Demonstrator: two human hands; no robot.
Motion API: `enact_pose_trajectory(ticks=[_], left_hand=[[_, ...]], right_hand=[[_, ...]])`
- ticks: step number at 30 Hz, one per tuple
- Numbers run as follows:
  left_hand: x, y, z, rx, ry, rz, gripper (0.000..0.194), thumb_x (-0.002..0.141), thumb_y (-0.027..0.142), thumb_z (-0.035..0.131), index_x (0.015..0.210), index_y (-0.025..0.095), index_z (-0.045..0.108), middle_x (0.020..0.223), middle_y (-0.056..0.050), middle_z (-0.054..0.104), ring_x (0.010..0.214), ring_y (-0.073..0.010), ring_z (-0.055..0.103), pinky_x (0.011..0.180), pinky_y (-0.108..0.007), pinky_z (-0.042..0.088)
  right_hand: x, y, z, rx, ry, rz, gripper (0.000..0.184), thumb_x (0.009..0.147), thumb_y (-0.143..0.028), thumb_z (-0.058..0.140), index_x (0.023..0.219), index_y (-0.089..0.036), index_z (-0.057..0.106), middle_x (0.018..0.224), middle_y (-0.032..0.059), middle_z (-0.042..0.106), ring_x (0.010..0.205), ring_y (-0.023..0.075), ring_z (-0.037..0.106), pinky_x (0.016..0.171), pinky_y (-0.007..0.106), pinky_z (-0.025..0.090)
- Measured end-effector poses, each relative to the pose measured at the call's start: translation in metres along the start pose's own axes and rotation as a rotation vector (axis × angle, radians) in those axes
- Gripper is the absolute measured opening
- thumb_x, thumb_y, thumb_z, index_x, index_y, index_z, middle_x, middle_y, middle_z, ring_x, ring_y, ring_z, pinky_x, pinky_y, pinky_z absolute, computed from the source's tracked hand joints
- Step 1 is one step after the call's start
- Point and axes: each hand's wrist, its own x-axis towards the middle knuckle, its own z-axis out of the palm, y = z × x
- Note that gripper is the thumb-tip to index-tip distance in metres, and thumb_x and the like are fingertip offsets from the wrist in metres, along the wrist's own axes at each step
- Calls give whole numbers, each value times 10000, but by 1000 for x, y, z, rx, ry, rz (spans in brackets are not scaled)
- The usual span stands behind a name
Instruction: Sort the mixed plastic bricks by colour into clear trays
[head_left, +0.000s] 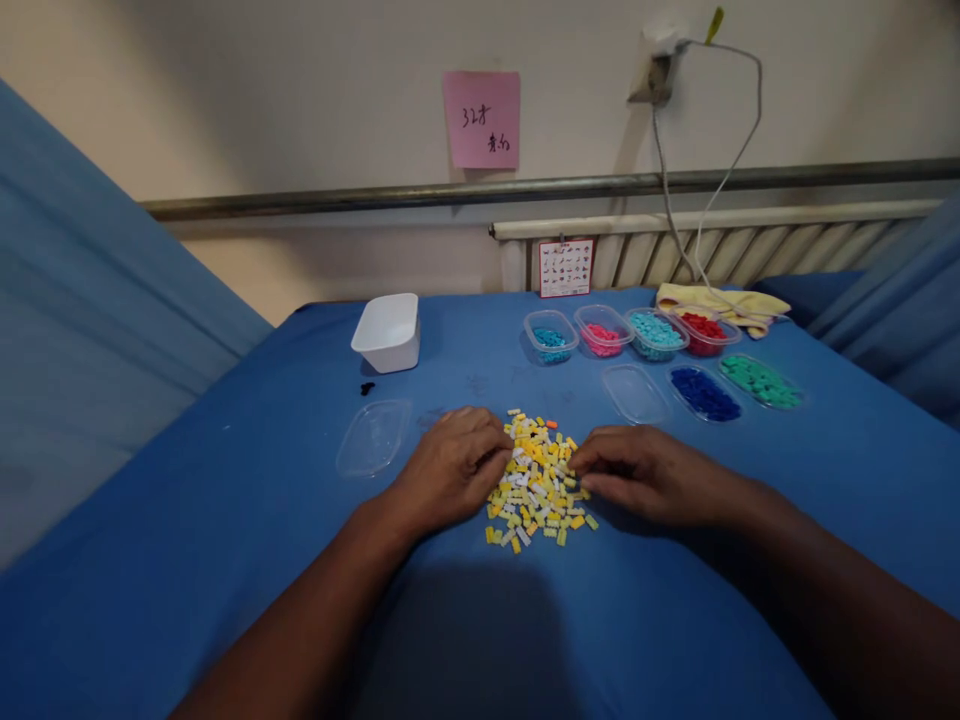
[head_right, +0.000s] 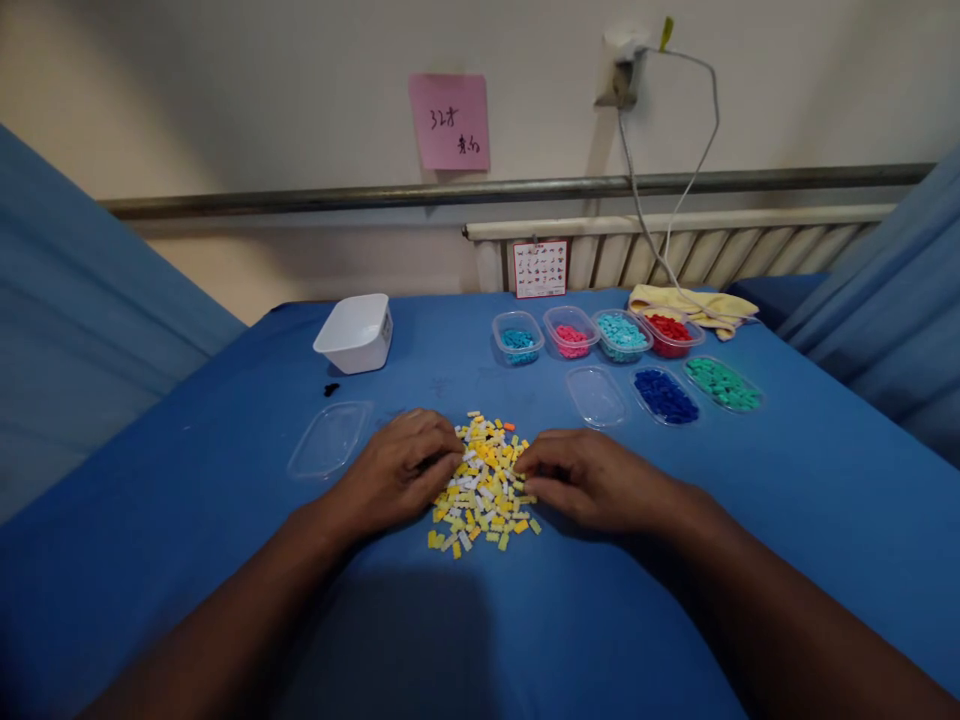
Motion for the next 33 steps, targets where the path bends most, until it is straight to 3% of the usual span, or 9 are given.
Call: enact_pose_trajectory(ticks=[5, 9, 13, 17, 19, 21, 26, 28, 33], left_hand=[[1, -3, 4, -7, 93, -70, 156, 1065, 259, 597, 1101, 232, 747, 1088, -74, 780, 1013, -240, 706, 915, -424, 540], [0, -5, 5, -97, 125, -48, 168, 1067, 260, 611, 1160, 237, 749, 1178, -80, 783, 1090, -233, 723, 995, -426, 562], [-1, -6, 8, -51, 127, -56, 196, 1079, 271, 591, 1158, 238, 767, 1198, -87, 787, 1108, -248, 726, 1011, -456, 569], [-1, -13, 12, 38, 94, -174, 326, 1103, 337, 554, 1338, 215, 744, 1391, -136, 746, 1304, -314, 685, 1131, -553, 529], [-1, -17, 14, 88, 78, -227, 354, 1105, 350, 545, 1355, 197, 743, 1429, -157, 731, 1350, -336, 667, 1170, -587, 503], [-2, -21, 16, 121, 88, -270, 346, 1095, 349, 558, 1329, 192, 758, 1406, -162, 742, 1341, -338, 676, 1176, -587, 505], [-3, -27, 19, 138, 152, -297, 310, 1082, 283, 540, 1265, 201, 777, 1336, -142, 773, 1283, -309, 708, 1141, -543, 546], [-4, -25, 19, 131, 158, -288, 313, 1087, 271, 528, 1261, 197, 776, 1332, -142, 774, 1279, -303, 710, 1138, -534, 550], [-6, -15, 19, 107, 99, -222, 347, 1121, 318, 503, 1349, 199, 737, 1409, -142, 738, 1346, -299, 671, 1175, -537, 524]], right_hand=[[6, 11, 6, -115, 324, -25, 228, 1088, -283, 579, 1220, -224, 755, 1104, 83, 798, 945, 216, 740, 845, 378, 602], [5, 14, 6, -223, 668, -41, 380, 1093, -298, 567, 1460, -256, 656, 1376, 137, 738, 1136, 282, 734, 996, 492, 617], [2, 12, 0, -351, 767, -81, 585, 1110, -290, 525, 1687, -311, 437, 1687, 131, 521, 1555, 352, 498, 1267, 639, 429], [6, 13, -1, -407, 783, -78, 669, 1137, -306, 459, 1775, -319, 259, 1839, 91, 272, 1691, 355, 257, 1352, 693, 248], [13, 11, 5, -400, 748, -96, 678, 1148, -330, 437, 1789, -315, 216, 1850, 83, 240, 1702, 344, 223, 1357, 685, 240], [23, 6, 16, -387, 592, -127, 680, 1155, -368, 425, 1794, -293, 207, 1844, 94, 257, 1707, 327, 212, 1362, 659, 249], [40, -10, 41, -363, -76, -122, 704, 1153, -574, 422, 1743, -194, 379, 1803, 135, 332, 1697, 297, 246, 1383, 570, 235], [36, -14, 43, -366, -156, -93, 751, 1138, -633, 433, 1727, -168, 411, 1800, 149, 325, 1696, 301, 250, 1391, 555, 214], [12, -15, 37, -340, -189, -95, 822, 1105, -678, 496, 1739, -167, 386, 1797, 159, 328, 1691, 323, 259, 1400, 547, 184]])
